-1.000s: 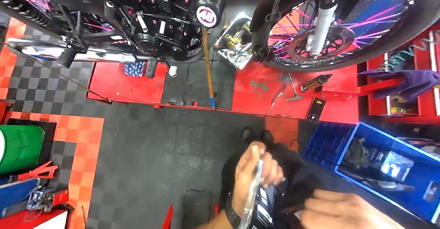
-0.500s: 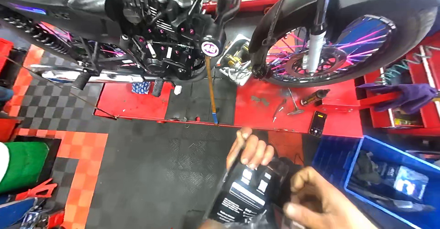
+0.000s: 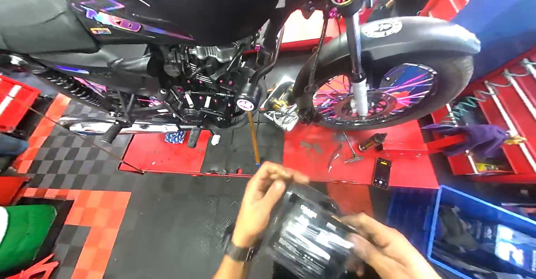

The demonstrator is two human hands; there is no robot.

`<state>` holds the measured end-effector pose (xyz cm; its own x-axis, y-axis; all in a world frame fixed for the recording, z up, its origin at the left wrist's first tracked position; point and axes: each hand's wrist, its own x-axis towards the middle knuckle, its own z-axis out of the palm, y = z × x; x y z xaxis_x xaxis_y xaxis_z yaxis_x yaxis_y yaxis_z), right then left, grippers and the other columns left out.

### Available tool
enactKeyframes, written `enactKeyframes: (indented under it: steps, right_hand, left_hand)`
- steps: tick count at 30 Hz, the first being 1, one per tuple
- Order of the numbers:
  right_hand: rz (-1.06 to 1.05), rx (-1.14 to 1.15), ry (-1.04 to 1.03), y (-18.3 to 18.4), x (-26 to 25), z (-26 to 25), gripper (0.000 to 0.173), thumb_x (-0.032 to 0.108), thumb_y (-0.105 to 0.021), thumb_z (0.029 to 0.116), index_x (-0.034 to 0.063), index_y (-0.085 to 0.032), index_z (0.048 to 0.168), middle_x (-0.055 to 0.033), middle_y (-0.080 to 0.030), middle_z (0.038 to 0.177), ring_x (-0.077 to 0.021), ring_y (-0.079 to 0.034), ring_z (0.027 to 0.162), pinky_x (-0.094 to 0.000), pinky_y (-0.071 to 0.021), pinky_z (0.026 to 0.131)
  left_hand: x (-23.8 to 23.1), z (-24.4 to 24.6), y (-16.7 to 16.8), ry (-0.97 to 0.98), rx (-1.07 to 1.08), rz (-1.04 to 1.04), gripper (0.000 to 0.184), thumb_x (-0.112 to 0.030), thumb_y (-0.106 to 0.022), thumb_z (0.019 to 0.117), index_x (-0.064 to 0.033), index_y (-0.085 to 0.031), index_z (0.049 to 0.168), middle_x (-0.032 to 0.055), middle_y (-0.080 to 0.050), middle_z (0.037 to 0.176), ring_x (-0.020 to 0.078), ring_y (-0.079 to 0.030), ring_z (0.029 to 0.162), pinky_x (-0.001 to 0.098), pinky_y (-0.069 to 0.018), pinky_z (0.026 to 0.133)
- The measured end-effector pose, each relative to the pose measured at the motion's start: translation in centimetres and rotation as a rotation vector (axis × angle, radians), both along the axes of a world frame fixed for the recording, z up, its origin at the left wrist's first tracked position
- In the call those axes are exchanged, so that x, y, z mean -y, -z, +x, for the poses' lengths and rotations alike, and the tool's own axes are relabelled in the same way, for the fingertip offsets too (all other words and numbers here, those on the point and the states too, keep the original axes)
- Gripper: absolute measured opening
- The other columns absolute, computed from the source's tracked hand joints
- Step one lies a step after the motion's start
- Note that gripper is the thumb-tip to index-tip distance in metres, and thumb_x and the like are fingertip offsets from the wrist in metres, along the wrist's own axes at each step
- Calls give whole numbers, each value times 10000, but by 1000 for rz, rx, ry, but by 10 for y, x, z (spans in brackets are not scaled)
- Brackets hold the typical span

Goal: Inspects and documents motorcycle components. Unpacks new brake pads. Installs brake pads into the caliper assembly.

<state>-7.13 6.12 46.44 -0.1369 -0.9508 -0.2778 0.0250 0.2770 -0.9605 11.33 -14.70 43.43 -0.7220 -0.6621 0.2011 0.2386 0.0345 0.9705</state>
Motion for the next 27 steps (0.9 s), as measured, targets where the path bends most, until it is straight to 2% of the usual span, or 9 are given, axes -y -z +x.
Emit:
enactKeyframes:
  steps: [3,5,7,11,13,17,21,25,27]
  right_hand:
    - [-88,-142,-2,9,2,-13,268,254,-519,1083,85,-652,1244,-19,-722,928,-119,-694,703,-319,-615,592]
    - [-156,-237,11,11,6,-25,329,356,-484,1094,122,-685,1206,2,-722,957,-88,-682,724,-288,-603,601]
    - [-204,-304,-9,11,7,-37,385,397,-426,1106,144,-704,1192,23,-713,956,-48,-660,759,-260,-580,656]
    - [-151,-204,-71,5,-6,-44,404,317,-395,1110,104,-720,996,-5,-684,934,-72,-634,868,-286,-533,769]
    - [-94,-113,-80,-3,-13,-42,405,299,-400,1105,111,-711,925,7,-657,914,-67,-615,835,-269,-522,722]
    - [-7,30,-82,-14,-23,-40,401,285,-417,1098,133,-763,965,24,-684,917,-65,-634,789,-258,-547,665]
    - [-18,-3,-142,-17,-24,-42,410,290,-410,1101,124,-767,988,8,-699,915,-77,-647,815,-270,-549,691]
    - [-88,-39,-194,-12,-23,-38,424,343,-415,1107,128,-749,960,19,-699,886,-66,-650,799,-261,-548,693]
    - [-72,-3,-202,-10,-24,-34,423,367,-419,1107,142,-757,989,26,-723,890,-73,-673,779,-263,-574,675]
  left_hand:
    - [-7,13,-24,-172,176,-529,131,-253,-682,982,-165,-704,1076,45,-641,1314,243,-605,1241,430,-555,1026]
    - [-12,20,-32,-133,268,-706,202,-359,-766,920,-245,-731,1083,3,-604,1357,219,-528,1330,434,-493,1100]
    - [-19,23,-33,-48,389,-827,345,-492,-766,889,-301,-718,1173,9,-591,1388,216,-509,1347,449,-472,1103]
    - [-56,25,-27,-20,430,-862,476,-530,-763,876,-306,-639,1278,81,-566,1418,225,-539,1326,413,-504,1070]
    - [-73,27,-26,-55,438,-910,542,-559,-746,877,-337,-579,1343,58,-526,1453,209,-513,1346,393,-478,1080]
    - [-90,33,-32,-101,492,-989,522,-561,-717,900,-378,-555,1362,-3,-472,1493,198,-445,1395,396,-425,1098]
    - [-90,35,-45,-57,569,-1066,487,-552,-690,921,-442,-533,1369,4,-541,1345,194,-506,1271,421,-403,1067]
    - [-91,28,-57,31,596,-1128,527,-518,-677,941,-479,-475,1427,16,-535,1337,217,-487,1296,501,-344,1129]
    - [-92,28,-60,42,579,-1112,503,-513,-686,938,-460,-513,1408,3,-530,1375,220,-456,1346,554,-302,1165]
